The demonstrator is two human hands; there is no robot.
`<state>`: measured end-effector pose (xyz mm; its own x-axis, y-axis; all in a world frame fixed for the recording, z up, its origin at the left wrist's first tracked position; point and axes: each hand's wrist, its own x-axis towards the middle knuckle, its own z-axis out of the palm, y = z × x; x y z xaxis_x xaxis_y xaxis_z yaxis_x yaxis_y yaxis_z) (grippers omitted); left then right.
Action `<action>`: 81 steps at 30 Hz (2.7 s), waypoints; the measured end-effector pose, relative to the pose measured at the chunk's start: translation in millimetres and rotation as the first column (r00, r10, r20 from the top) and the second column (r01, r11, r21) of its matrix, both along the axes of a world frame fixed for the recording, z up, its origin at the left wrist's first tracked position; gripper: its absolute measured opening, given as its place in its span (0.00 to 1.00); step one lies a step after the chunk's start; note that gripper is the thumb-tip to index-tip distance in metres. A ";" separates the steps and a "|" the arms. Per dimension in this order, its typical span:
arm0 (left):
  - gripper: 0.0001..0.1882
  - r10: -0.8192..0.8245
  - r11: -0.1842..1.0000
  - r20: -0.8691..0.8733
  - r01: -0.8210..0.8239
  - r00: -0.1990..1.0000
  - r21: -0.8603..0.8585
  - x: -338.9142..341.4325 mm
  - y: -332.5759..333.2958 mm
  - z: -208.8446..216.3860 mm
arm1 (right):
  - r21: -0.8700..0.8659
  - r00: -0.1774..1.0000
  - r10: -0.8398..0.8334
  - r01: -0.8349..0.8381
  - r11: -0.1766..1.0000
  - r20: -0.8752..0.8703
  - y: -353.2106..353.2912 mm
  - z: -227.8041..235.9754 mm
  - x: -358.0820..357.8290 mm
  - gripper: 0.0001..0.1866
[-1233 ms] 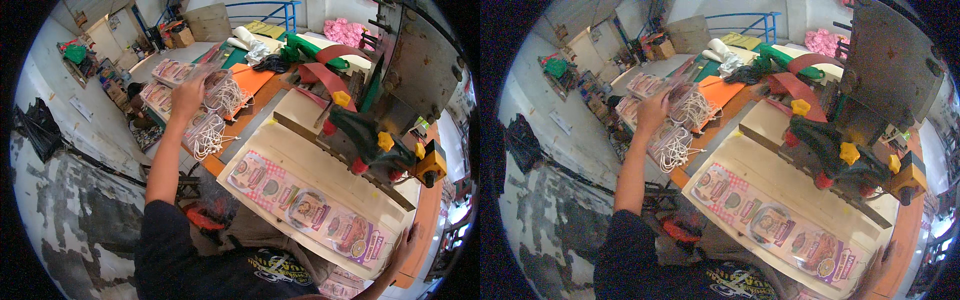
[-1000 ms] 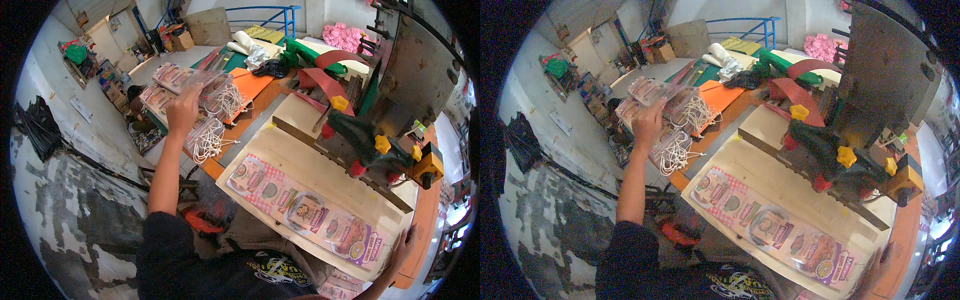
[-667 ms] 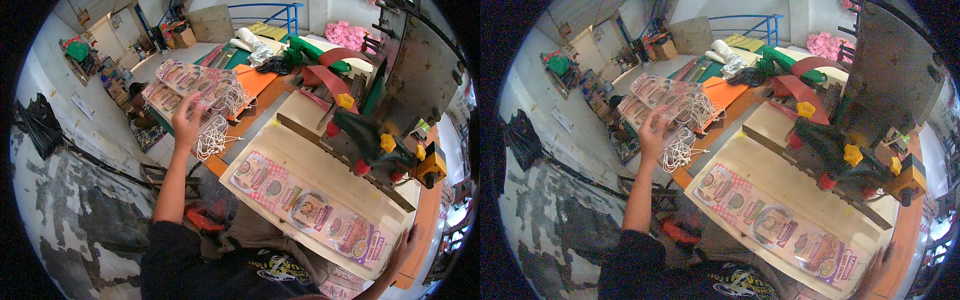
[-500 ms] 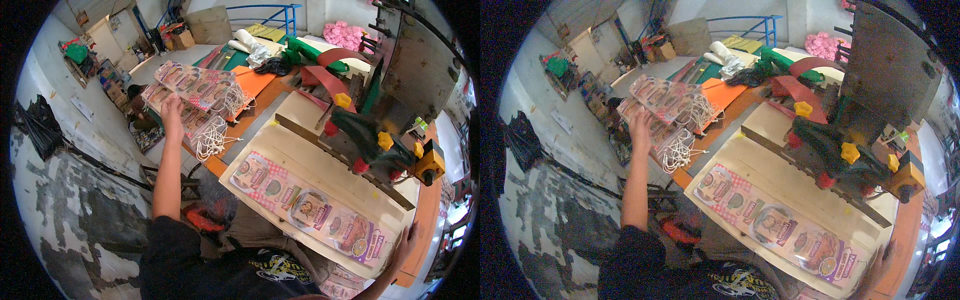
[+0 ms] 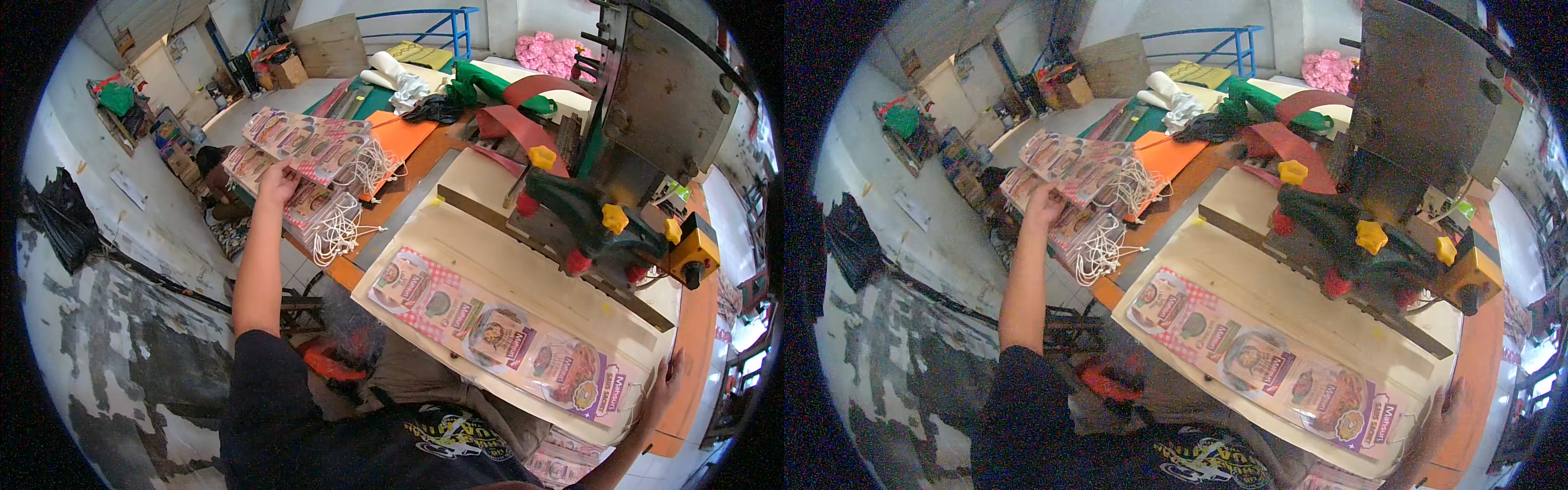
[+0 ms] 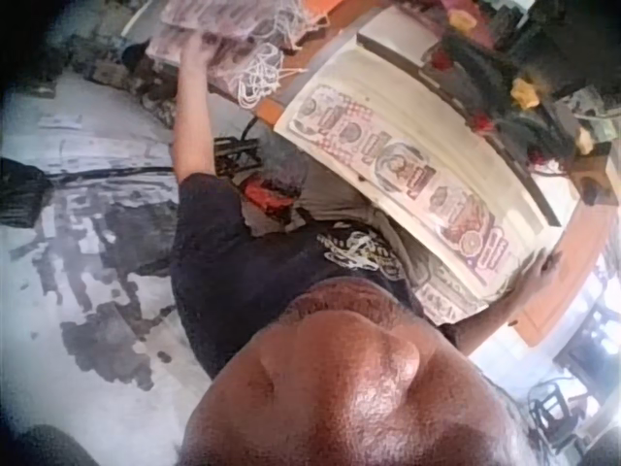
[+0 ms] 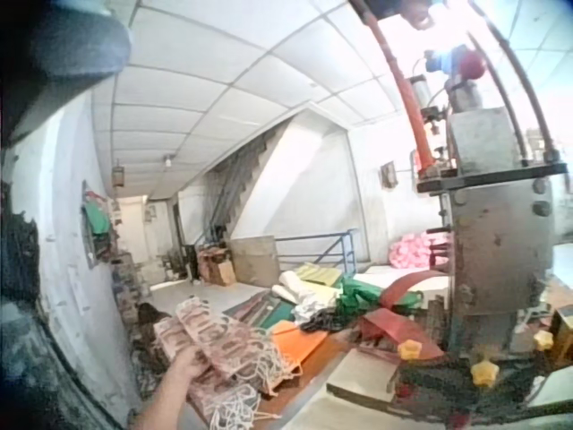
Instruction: The person positions printed food packaging material onto a heating plate of a machine and manually applies pressure to seal edges.
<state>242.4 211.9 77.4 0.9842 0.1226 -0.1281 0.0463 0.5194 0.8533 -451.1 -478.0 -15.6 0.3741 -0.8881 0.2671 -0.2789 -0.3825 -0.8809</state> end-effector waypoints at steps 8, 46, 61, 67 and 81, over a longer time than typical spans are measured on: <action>0.11 -0.089 0.993 0.109 0.097 0.990 -0.069 -38.8 -1.1 24.8 | 0.063 1.000 0.009 -0.010 0.998 0.019 17.1 20.0 8.2 0.30; 0.28 -0.790 0.217 0.262 -0.147 0.554 0.965 -220.3 23.9 87.3 | -0.051 0.860 0.375 -0.382 0.923 0.346 137.0 128.5 30.4 0.17; 0.18 -0.942 0.111 0.154 -0.157 0.297 0.981 -314.3 -195.6 109.3 | 0.312 0.758 0.502 -0.638 0.704 0.417 184.3 127.5 36.8 0.20; 0.23 -0.908 0.039 0.134 -0.238 0.396 0.970 -317.6 -234.3 96.1 | 0.288 0.795 0.229 -0.448 0.847 0.561 179.0 117.5 23.0 0.20; 0.32 -0.852 0.306 0.389 -0.270 0.350 0.913 -286.2 -231.3 53.6 | 0.156 0.859 -0.051 -0.034 0.987 0.509 130.7 99.6 -10.3 0.21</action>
